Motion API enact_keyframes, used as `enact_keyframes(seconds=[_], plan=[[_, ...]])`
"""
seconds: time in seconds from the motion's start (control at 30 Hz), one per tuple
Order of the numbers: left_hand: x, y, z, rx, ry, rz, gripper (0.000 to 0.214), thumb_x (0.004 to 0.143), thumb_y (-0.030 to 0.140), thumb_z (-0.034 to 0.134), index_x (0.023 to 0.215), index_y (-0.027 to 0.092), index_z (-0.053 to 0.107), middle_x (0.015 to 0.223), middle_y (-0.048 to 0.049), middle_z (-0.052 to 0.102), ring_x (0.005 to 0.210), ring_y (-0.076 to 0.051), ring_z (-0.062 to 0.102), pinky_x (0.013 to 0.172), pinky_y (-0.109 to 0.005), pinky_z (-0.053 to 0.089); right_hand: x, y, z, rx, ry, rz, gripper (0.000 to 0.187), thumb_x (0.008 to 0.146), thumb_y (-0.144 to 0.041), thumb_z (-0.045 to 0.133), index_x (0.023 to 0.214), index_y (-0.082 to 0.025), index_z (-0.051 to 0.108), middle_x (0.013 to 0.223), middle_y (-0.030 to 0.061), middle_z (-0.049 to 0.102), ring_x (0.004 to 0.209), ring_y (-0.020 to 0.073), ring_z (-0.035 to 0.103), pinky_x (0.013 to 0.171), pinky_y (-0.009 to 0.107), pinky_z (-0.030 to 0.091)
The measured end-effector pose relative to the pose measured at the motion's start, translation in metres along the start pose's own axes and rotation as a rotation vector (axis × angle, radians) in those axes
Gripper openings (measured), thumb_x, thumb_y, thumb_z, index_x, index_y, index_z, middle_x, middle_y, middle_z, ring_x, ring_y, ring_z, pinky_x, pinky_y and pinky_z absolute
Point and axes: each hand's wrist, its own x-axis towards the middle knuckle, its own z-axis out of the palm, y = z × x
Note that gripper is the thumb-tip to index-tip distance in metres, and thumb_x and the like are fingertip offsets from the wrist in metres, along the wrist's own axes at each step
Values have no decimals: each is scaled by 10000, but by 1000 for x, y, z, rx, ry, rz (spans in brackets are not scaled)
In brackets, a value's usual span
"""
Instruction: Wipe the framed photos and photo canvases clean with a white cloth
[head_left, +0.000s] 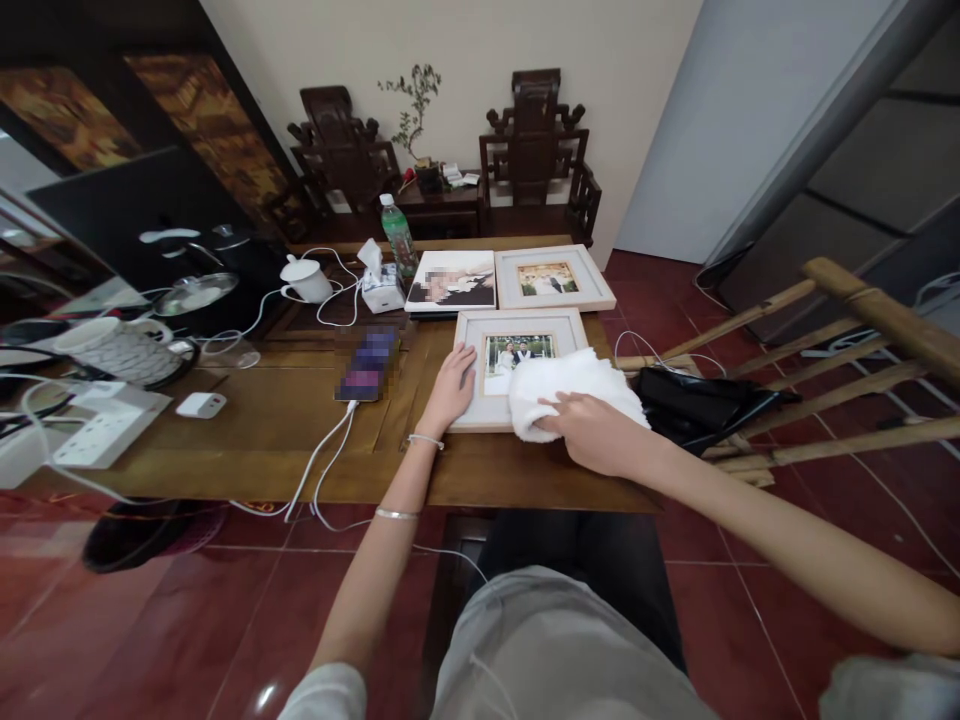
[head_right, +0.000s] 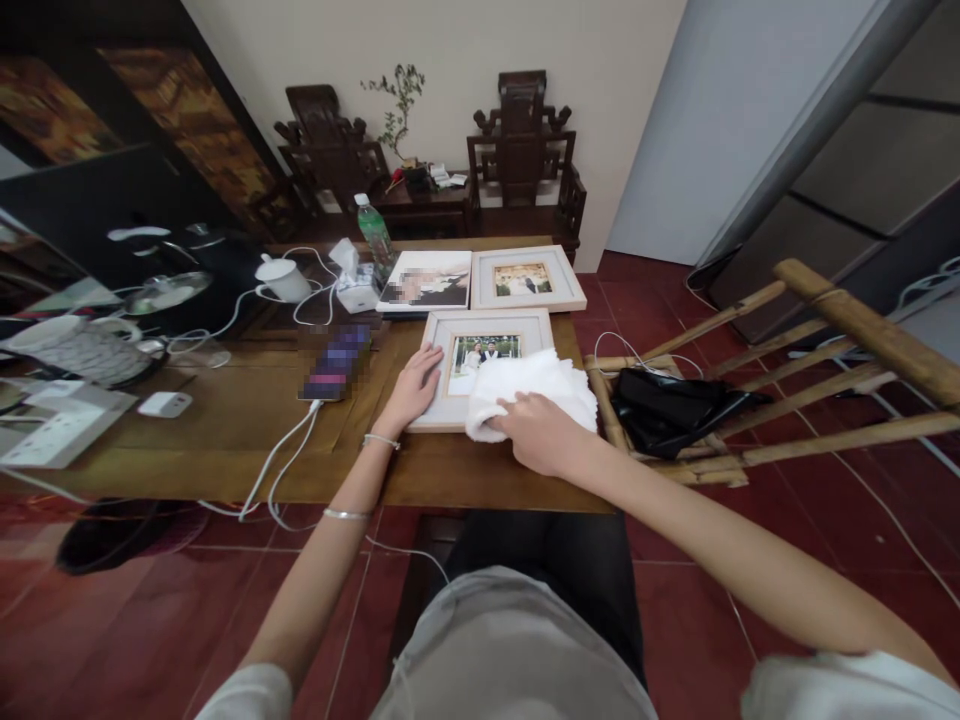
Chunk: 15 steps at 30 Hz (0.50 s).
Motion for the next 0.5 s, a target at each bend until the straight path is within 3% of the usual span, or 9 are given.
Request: enact_keyframes(seconds=[0.07,0.17,0.33,0.43,0.5], plan=[[0,-1,0,-4,6,0,372,888,168,446,1225,147,602,1345,-114,578,1362,-251,410,1147,-507,315,1,-8,0,72,23,-30,552,743,24,428,1215,-173,637,1314,127,590,1158,262,548,932,373,423],[0,-1,0,-4,0,-4,373,889,174,450,1228,148,602,1346,-117,576,1365,-253,406,1149,-505,311,17,-4,13,76,44,11,591,771,17,417,1305,-180,576,1450,118,467,1330,305,401,1040,468,346],[0,-1,-2,-7,-19,-1,374,899,190,451,1241,149,594,1351,-123,570,1364,-261,406,1147,-515,309,63,48,35,-50,155,169,597,787,20,421,1339,-176,543,1517,136,362,1397,341,285,1094,546,258],[0,-2,-2,-6,-17,0,367,901,187,454,1239,161,596,1349,-113,573,1364,-257,406,1146,-515,312,88,81,35,-130,249,296,623,786,44,388,1357,-169,518,1547,128,305,1410,347,245,1097,557,247],[0,-2,-2,-5,-16,-3,362,901,182,458,1234,159,598,1350,-113,572,1364,-257,406,1146,-509,315,98,91,34,-156,237,326,622,789,41,385,1355,-176,521,1545,119,312,1400,366,252,1082,583,248]])
